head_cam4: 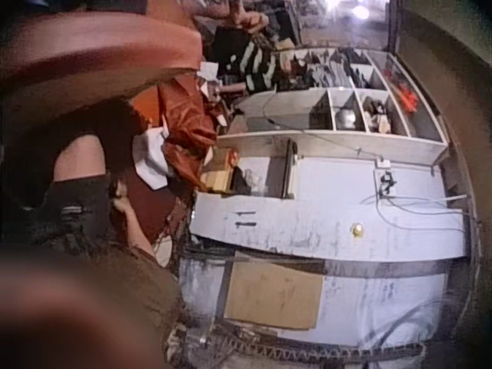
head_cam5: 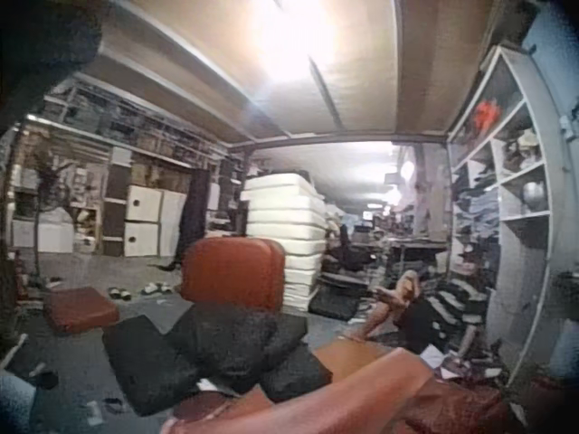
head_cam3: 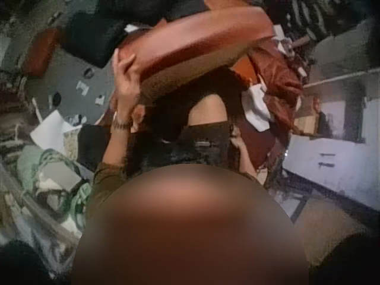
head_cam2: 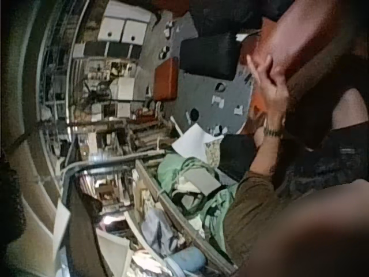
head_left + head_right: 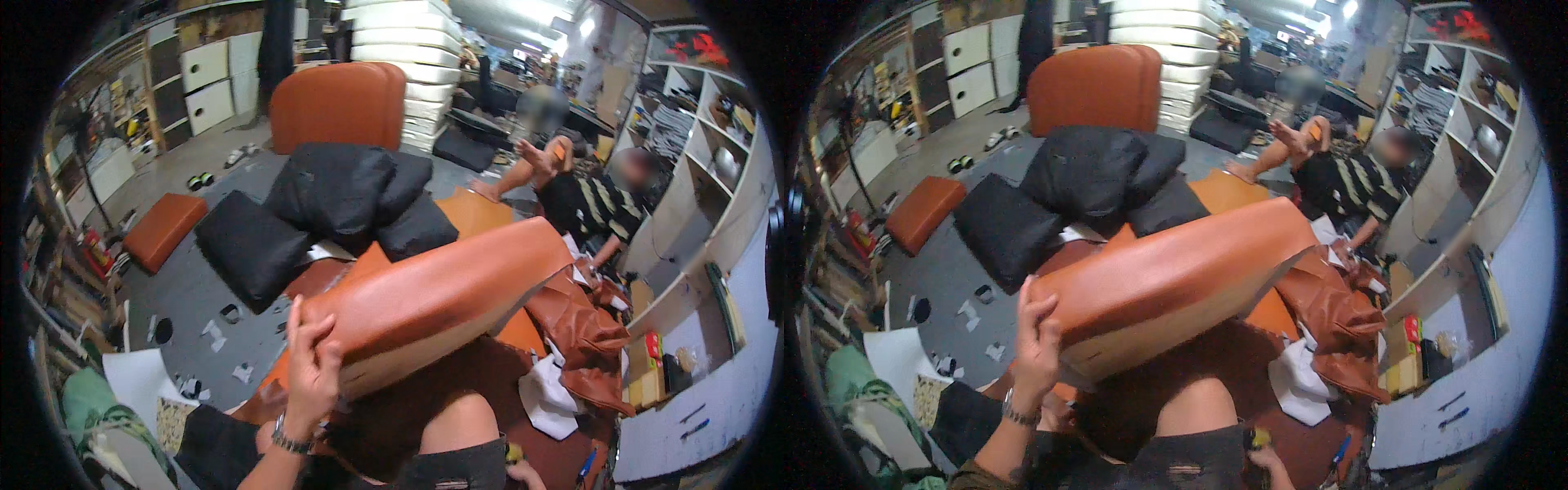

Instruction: The person wraps a rectangular foam cushion with a white protective layer and then covers it with brown leather. They smooth the leather over the foam and use a staple gun to secure the material to the wooden base, repeatedly adjusting the leather and firing staples along the edges.

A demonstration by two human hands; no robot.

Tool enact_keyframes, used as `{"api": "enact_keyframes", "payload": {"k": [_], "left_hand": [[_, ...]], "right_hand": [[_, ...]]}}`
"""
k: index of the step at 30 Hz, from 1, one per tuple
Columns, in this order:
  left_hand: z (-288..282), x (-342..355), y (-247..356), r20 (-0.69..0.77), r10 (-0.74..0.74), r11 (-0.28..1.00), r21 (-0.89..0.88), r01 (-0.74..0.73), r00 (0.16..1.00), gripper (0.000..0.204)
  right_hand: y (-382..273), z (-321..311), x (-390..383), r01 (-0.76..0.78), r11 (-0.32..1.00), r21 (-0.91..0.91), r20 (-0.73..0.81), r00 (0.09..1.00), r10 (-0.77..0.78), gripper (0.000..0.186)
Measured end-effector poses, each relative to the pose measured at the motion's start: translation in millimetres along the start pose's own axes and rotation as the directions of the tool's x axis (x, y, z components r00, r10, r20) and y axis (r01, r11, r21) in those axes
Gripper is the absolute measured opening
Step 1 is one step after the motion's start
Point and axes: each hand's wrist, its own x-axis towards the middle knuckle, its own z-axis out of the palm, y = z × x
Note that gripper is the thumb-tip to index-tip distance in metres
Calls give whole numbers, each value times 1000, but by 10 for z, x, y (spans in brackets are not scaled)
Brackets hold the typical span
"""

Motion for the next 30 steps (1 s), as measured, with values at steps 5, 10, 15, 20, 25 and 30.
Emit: {"api": "enact_keyframes", "payload": {"k": [5, 10, 15, 20, 25, 30], "left_hand": [[435, -353, 664, -119, -31, 999, -15, 29, 992, 45], [606, -422, 1012, 20, 0, 1000, -16, 1, 1000, 49], [446, -455, 411, -62, 51, 998, 37, -49, 997, 50], [-170, -304, -411, -137, -116, 942, -330, 65, 984, 54], [-777, 428, -820, -33, -248, 946, -226, 235, 968, 55], [-462, 1128, -485, 47, -263, 964, -37, 264, 964, 43]], "right_hand": [[250, -570, -240, 225, 939, 261, -396, 912, -108, 63], [-861, -2553, -265, 726, 660, 193, -913, 379, -149, 60], [-1872, -3718, -180, 912, 205, 356, -902, 393, -180, 60], [-2833, -3351, -218, 822, -32, 568, -706, 468, -532, 60], [-2917, -2803, -1028, 958, 120, 260, -835, 285, -470, 55], [-2333, -2153, -1754, 863, 434, 258, -891, 387, -239, 57]]}}
